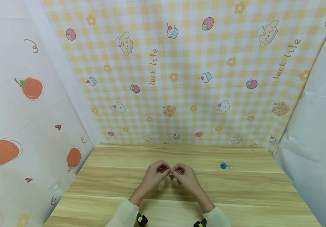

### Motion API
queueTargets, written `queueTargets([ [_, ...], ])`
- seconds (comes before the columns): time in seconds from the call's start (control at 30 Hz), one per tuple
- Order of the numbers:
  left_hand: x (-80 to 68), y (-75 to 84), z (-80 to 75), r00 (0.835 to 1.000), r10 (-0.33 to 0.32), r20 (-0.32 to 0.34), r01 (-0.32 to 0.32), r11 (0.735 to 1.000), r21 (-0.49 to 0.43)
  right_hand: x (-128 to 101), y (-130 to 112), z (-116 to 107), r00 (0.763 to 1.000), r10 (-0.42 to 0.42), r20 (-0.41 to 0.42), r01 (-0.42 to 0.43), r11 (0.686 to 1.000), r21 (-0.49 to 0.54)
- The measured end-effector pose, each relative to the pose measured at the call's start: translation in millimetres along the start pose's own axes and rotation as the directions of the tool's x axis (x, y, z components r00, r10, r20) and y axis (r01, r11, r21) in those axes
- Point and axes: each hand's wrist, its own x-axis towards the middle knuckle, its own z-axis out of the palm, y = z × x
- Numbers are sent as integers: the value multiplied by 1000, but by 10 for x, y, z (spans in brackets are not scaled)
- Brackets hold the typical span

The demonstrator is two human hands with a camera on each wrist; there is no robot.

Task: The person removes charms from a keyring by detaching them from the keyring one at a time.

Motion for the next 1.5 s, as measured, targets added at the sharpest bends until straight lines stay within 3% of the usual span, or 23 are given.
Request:
queueTargets([
  [0.23, 6, 18, -9, 998, 55, 25, -56, 997, 47, -6, -20, -16, 1000, -12, -3, 12, 1000, -5],
  [0.5, -13, 39, -17, 987, 155, 46, -160, 977, 142, 0, -23, -22, 1000, -3, 17, 3, 1000, -10],
  [0.7, -20, 26, -9, 984, 175, 44, -180, 971, 158, -7, -37, -3, 1000, 25, 11, -25, 999, -30],
  [1.5, -62, 34, 33, 972, 228, 56, -234, 953, 190, -9, 25, -4, 1000, -16, 10, 17, 999, -32],
])
